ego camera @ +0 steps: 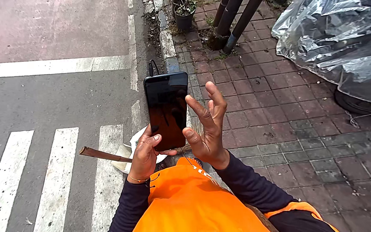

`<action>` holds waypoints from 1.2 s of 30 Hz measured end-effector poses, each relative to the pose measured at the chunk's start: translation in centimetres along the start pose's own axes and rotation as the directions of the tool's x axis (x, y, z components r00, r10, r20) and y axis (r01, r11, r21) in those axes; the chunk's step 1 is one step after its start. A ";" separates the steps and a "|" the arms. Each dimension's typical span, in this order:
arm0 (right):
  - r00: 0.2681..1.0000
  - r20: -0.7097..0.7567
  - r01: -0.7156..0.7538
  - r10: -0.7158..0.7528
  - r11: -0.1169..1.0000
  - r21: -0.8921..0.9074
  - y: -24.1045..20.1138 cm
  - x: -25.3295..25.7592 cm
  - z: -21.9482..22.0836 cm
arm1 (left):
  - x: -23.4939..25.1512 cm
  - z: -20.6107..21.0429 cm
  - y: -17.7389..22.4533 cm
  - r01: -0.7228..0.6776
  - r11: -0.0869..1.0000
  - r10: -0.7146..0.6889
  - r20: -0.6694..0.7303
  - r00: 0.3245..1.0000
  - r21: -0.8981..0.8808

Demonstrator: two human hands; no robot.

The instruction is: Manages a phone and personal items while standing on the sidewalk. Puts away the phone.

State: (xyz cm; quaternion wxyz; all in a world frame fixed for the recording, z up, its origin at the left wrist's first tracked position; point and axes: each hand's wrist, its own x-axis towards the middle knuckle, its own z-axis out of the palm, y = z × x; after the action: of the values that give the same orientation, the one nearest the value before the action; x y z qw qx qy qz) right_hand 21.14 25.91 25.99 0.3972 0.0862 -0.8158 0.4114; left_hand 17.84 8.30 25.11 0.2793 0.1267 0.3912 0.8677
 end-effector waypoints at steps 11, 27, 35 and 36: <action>0.998 0.032 0.051 -0.052 0.998 0.042 0.1 -0.5 0.6 | 0.0 -0.1 -0.1 -0.003 1.000 0.003 -0.014 1.000 0.004; 0.995 0.063 0.085 -0.082 0.995 -0.042 -0.3 -0.7 1.3 | 0.2 0.2 -0.3 -0.018 1.000 0.018 -0.005 1.000 0.007; 0.998 -0.066 -0.001 -0.007 0.993 -0.115 0.2 1.7 -0.7 | 0.3 0.2 0.1 0.022 0.999 -0.021 -0.012 1.000 0.027; 0.998 -0.064 -0.006 -0.002 0.992 -0.129 0.3 2.0 -0.8 | 0.4 0.2 0.2 0.023 0.999 -0.022 -0.011 1.000 0.032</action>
State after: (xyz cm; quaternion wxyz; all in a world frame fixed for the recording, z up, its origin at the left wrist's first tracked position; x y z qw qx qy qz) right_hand 20.14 27.06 27.56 0.4272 0.0463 -0.8278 0.3607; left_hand 17.55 8.53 25.36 0.2850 0.1223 0.4078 0.8588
